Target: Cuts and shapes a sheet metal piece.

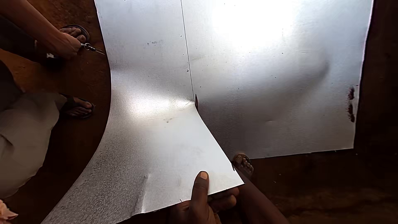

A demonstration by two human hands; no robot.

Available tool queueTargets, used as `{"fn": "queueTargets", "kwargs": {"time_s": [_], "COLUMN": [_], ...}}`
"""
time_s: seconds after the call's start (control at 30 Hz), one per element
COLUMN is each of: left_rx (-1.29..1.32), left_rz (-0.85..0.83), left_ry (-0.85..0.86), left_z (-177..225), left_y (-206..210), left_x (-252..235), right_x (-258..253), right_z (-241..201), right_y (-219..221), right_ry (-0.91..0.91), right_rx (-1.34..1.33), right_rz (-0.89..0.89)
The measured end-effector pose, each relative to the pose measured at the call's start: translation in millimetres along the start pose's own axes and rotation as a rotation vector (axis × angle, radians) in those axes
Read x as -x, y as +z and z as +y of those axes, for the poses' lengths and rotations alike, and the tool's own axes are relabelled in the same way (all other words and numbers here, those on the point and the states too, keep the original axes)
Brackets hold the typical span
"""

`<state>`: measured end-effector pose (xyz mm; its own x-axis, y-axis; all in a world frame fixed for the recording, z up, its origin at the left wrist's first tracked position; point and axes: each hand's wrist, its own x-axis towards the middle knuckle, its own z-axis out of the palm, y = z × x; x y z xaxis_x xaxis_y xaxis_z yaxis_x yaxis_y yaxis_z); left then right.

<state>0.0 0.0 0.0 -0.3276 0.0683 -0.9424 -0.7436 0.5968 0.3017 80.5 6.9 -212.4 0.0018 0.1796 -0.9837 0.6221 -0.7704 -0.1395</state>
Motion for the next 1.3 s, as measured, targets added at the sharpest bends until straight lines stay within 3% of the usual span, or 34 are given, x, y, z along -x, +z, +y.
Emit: {"fn": "queueTargets", "kwargs": {"time_s": [0.13, 0.27, 0.4, 0.53, 0.63, 0.77, 1.03, 1.3], "left_rx": [0.007, 0.009, 0.005, 0.012, -0.004, -0.036, -0.070, -0.025], "left_rz": [-0.010, -0.013, -0.012, -0.014, -0.005, 0.001, 0.004, -0.025], "left_ry": [0.016, 0.011, 0.012, 0.014, 0.029, 0.020, 0.003, -0.022], "left_z": [-2, -3, -3, -5, 1, 9, 11, 9], "left_y": [-1, -2, -6, -7, -7, -6, 11, 9], "left_x": [0, 0, -1, -3, -10, -19, -17, -14], "right_x": [-17, -57, -19, -17, -23, -70, -84, -97], "right_z": [8, 39, -1, -1, -1, 36, 31, 45], "right_y": [7, 38, 15, 15, 18, 51, 48, 59], "right_ry": [0.001, -0.067, -0.012, -0.008, 0.010, -0.031, -0.047, -0.096], "right_rx": [0.081, 0.006, -0.064, -0.078, -0.085, 0.013, 0.324, 0.049], "right_rz": [-0.068, 0.081, 0.067, 0.140, 0.099, 0.169, 0.053, 0.181]}}
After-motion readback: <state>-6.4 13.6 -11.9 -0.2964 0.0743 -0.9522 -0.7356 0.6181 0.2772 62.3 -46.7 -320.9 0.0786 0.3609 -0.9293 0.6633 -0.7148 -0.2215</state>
